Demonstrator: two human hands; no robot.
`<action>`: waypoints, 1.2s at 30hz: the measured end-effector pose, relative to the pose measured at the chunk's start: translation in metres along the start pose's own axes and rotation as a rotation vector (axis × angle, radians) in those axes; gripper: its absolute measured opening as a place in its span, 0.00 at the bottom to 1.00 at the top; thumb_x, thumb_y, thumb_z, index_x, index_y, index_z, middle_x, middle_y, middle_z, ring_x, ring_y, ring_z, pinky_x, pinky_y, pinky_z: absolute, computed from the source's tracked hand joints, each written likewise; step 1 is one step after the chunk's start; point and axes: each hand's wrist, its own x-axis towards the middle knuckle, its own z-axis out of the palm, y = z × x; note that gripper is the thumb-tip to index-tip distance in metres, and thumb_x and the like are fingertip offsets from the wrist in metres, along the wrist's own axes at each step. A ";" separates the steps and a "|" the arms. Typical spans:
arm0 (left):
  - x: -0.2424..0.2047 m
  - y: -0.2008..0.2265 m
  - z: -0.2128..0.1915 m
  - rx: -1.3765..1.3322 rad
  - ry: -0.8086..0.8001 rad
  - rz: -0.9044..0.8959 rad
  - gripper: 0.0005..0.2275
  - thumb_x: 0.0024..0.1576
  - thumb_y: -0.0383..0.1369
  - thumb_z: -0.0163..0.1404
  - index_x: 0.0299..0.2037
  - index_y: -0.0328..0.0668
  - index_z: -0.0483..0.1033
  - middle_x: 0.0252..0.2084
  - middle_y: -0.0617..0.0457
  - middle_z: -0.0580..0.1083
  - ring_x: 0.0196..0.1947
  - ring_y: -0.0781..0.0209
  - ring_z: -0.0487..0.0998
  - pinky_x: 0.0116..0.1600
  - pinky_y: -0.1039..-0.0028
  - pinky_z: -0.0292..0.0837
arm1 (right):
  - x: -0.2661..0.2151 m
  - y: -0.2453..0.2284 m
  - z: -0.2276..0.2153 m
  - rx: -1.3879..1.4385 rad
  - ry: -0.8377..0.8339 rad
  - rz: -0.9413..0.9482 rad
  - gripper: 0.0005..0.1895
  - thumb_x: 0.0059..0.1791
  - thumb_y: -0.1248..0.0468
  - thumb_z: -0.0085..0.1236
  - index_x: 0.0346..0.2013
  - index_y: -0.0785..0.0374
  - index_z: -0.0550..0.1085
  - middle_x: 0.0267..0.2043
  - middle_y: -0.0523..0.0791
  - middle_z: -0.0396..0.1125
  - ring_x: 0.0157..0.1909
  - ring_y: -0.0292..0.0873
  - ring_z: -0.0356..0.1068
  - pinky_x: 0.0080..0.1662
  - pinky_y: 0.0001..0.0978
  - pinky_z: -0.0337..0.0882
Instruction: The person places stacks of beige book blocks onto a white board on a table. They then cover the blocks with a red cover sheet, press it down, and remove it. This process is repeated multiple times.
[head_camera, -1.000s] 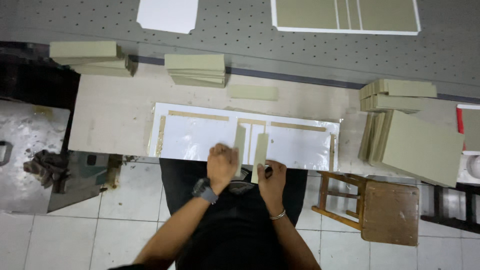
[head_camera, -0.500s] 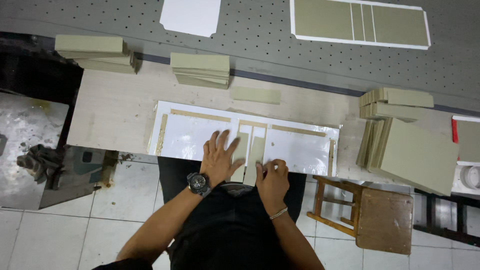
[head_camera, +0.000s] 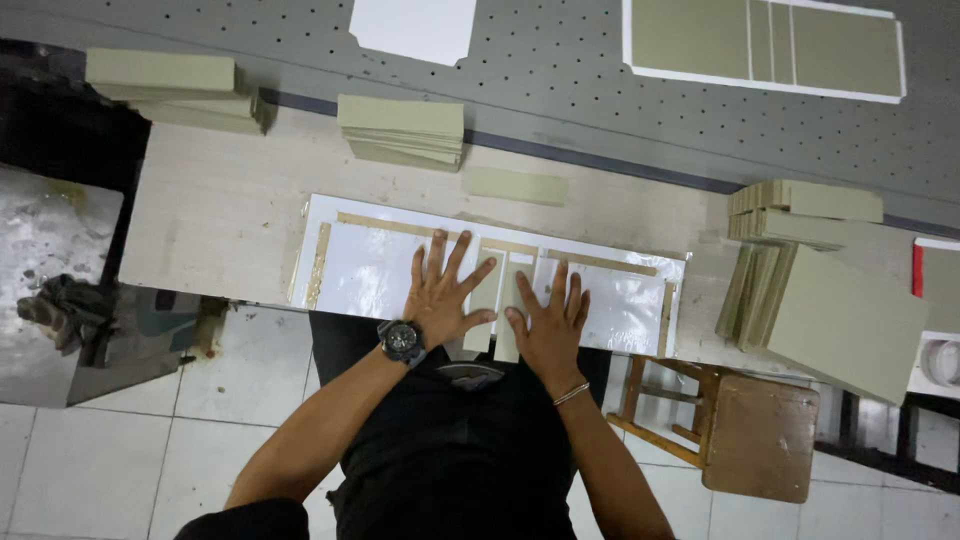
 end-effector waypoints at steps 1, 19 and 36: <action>0.004 -0.002 0.002 -0.013 -0.041 -0.009 0.42 0.58 0.72 0.40 0.83 0.75 0.48 0.88 0.46 0.36 0.83 0.21 0.32 0.78 0.34 0.36 | 0.004 0.005 0.004 0.004 -0.011 -0.001 0.31 0.60 0.37 0.44 0.76 0.38 0.69 0.87 0.59 0.36 0.83 0.73 0.36 0.71 0.79 0.45; 0.012 -0.001 0.008 0.033 -0.102 0.002 0.45 0.54 0.74 0.40 0.83 0.78 0.45 0.88 0.48 0.34 0.83 0.22 0.33 0.79 0.33 0.37 | 0.014 0.014 0.020 0.065 -0.030 0.030 0.31 0.60 0.38 0.48 0.77 0.37 0.69 0.88 0.57 0.33 0.84 0.68 0.30 0.73 0.77 0.36; 0.029 0.017 -0.007 0.084 0.008 0.095 0.50 0.47 0.63 0.61 0.82 0.60 0.58 0.88 0.44 0.42 0.83 0.24 0.38 0.76 0.30 0.42 | 0.021 0.031 -0.027 0.186 0.090 0.042 0.38 0.57 0.38 0.52 0.80 0.46 0.64 0.87 0.60 0.39 0.85 0.65 0.41 0.73 0.78 0.41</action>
